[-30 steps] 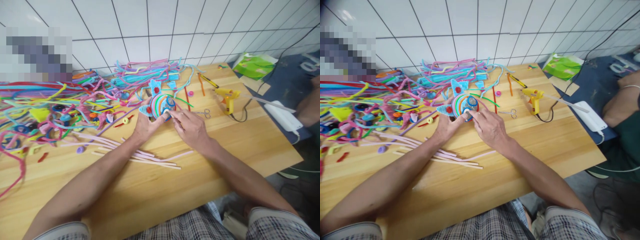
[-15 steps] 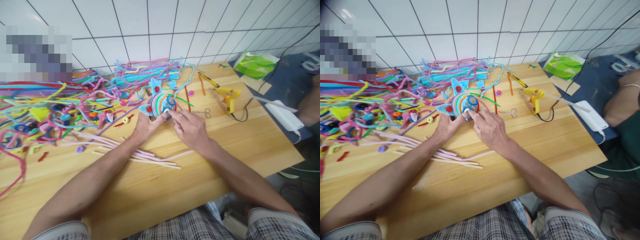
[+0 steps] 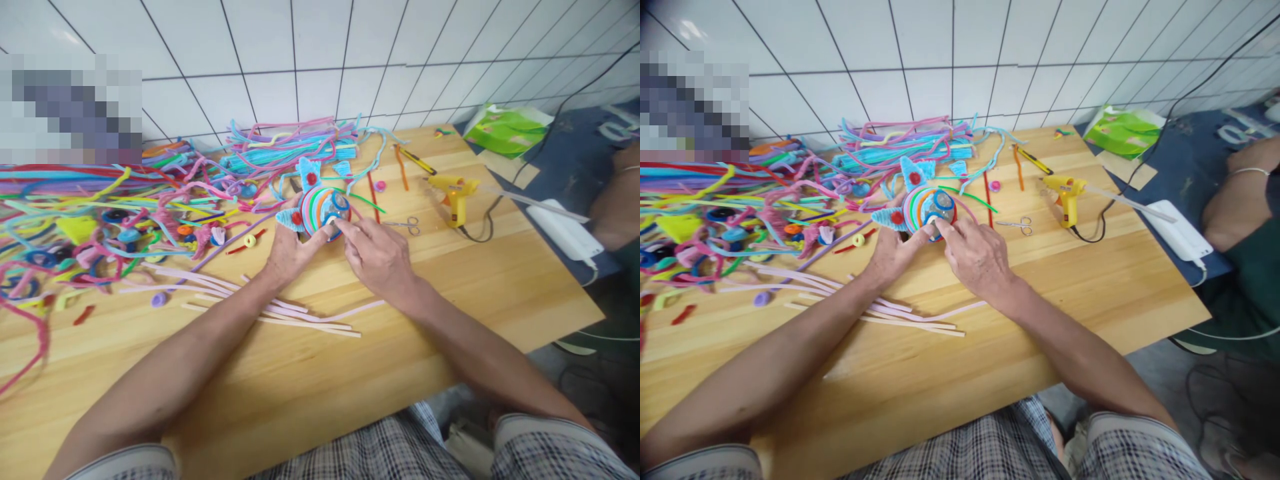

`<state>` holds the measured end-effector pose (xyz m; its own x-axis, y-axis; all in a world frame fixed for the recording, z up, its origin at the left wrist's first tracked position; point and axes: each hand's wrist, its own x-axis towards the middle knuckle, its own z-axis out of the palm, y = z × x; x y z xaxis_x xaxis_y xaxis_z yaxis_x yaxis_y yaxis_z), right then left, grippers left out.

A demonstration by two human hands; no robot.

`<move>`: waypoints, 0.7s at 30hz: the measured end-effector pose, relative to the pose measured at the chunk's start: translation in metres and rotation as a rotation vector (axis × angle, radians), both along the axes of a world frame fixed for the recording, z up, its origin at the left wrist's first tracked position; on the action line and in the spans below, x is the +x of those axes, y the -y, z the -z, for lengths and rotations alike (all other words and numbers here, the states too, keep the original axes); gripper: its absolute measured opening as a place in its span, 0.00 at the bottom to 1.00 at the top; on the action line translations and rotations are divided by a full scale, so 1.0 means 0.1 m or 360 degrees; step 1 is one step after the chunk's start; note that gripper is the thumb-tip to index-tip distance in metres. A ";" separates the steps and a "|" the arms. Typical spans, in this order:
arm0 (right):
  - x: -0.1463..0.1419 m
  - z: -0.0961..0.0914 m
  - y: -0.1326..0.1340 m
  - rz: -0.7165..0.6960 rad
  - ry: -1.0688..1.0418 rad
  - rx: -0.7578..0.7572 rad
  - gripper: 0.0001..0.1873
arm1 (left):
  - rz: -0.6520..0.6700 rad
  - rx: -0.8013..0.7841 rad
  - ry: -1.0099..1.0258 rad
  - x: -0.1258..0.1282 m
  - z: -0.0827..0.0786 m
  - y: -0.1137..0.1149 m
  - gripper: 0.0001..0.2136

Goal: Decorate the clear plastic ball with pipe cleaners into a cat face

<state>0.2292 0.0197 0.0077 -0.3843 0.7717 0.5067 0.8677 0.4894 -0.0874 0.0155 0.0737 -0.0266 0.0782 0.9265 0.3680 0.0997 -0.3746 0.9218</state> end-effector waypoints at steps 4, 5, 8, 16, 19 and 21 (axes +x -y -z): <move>-0.01 0.00 0.00 -0.0011 0.0053 0.0044 0.29 | 0.0010 0.0013 -0.0023 0.01 -0.02 0.01 0.38; -0.01 0.00 0.00 -0.0003 0.0050 0.0035 0.29 | 0.0015 0.0017 -0.0039 0.00 -0.03 0.01 0.38; 0.00 0.01 -0.01 0.0030 0.0015 -0.0015 0.29 | 0.0023 0.0030 -0.0112 -0.02 -0.02 0.00 0.38; 0.01 0.03 0.00 0.0041 0.0026 0.0007 0.30 | 0.0053 0.0055 -0.0206 -0.08 0.04 -0.04 0.35; 0.01 0.03 0.00 0.0040 0.0012 -0.0004 0.28 | 0.0081 0.0065 -0.0245 -0.08 0.03 -0.05 0.29; 0.00 0.03 0.00 0.0047 -0.0005 -0.0022 0.28 | 0.0089 0.0060 -0.0252 -0.08 0.02 -0.05 0.28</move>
